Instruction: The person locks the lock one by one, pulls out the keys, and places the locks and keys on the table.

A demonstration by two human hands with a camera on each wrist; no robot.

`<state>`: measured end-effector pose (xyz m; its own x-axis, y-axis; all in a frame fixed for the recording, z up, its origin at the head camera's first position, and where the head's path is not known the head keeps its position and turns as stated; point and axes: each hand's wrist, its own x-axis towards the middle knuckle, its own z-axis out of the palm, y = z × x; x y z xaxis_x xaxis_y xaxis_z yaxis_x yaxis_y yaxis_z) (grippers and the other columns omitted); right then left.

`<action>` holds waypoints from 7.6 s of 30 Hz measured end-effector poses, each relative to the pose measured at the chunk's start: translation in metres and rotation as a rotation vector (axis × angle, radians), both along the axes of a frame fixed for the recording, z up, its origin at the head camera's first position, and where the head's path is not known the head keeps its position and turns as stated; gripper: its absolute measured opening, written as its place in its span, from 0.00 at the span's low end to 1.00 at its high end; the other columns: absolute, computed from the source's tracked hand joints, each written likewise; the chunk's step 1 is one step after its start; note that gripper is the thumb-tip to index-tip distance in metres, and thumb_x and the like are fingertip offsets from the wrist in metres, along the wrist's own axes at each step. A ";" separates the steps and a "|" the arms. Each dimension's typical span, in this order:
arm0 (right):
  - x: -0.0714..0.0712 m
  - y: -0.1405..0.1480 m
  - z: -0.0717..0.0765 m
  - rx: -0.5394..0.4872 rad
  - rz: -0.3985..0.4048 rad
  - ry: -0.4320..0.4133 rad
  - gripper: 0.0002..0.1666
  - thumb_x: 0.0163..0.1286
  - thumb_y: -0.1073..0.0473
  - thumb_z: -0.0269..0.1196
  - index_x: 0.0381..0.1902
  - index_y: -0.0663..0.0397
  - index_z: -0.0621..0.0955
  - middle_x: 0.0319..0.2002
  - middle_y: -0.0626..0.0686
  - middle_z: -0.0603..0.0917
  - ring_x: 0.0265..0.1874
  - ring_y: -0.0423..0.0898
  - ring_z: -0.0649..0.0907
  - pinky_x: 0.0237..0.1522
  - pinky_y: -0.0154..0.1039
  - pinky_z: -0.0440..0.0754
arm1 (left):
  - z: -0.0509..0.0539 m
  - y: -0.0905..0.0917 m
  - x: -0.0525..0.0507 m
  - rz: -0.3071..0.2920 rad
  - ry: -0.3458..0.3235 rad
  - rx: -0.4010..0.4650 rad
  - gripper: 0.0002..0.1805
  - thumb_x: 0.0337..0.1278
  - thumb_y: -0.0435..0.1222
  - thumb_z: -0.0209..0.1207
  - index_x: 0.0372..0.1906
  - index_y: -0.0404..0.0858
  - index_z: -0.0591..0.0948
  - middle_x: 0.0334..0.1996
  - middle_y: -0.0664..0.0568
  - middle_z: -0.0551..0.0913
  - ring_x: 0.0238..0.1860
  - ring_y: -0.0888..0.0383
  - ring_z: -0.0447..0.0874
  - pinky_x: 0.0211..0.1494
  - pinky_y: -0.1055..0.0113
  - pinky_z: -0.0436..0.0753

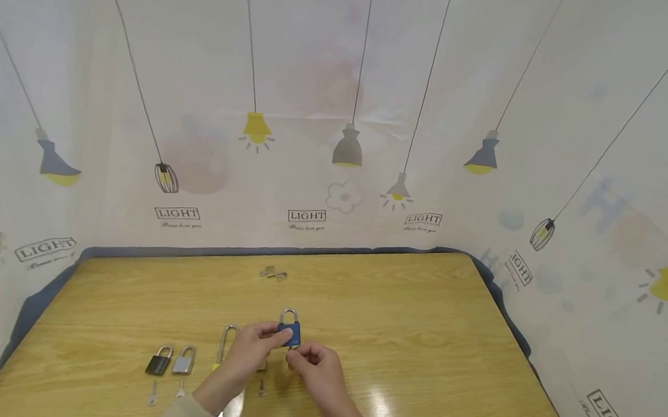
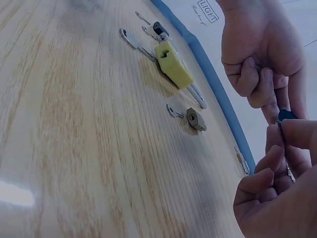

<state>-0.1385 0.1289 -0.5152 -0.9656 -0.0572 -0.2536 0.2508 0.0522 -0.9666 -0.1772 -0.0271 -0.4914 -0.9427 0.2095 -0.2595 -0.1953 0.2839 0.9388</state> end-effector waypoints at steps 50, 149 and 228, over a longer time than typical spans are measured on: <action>0.020 0.037 -0.010 0.349 0.188 0.096 0.13 0.65 0.51 0.66 0.39 0.53 0.84 0.38 0.47 0.86 0.40 0.43 0.79 0.39 0.38 0.76 | -0.017 -0.001 -0.007 0.079 0.188 -0.484 0.14 0.48 0.55 0.69 0.30 0.50 0.87 0.33 0.58 0.88 0.31 0.62 0.79 0.33 0.66 0.73; 0.013 -0.017 -0.019 0.948 0.111 0.217 0.11 0.57 0.51 0.68 0.20 0.40 0.79 0.16 0.37 0.75 0.16 0.35 0.70 0.19 0.32 0.66 | -0.003 -0.046 0.004 0.053 0.278 -0.668 0.12 0.56 0.52 0.64 0.35 0.49 0.85 0.26 0.59 0.86 0.21 0.66 0.76 0.21 0.69 0.72; -0.002 0.065 0.005 0.926 0.088 0.210 0.06 0.65 0.53 0.65 0.32 0.47 0.82 0.22 0.40 0.79 0.20 0.34 0.74 0.22 0.31 0.70 | -0.039 -0.009 -0.130 -0.066 0.689 -1.090 0.09 0.59 0.34 0.63 0.43 0.37 0.82 0.38 0.43 0.86 0.25 0.54 0.82 0.23 0.64 0.80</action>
<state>-0.1403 0.1936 -0.5101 -0.9984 0.0046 -0.0562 0.0352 0.8302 -0.5563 -0.3076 -0.0359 -0.5300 -0.9460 0.2491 0.2076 0.2771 0.9535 0.1188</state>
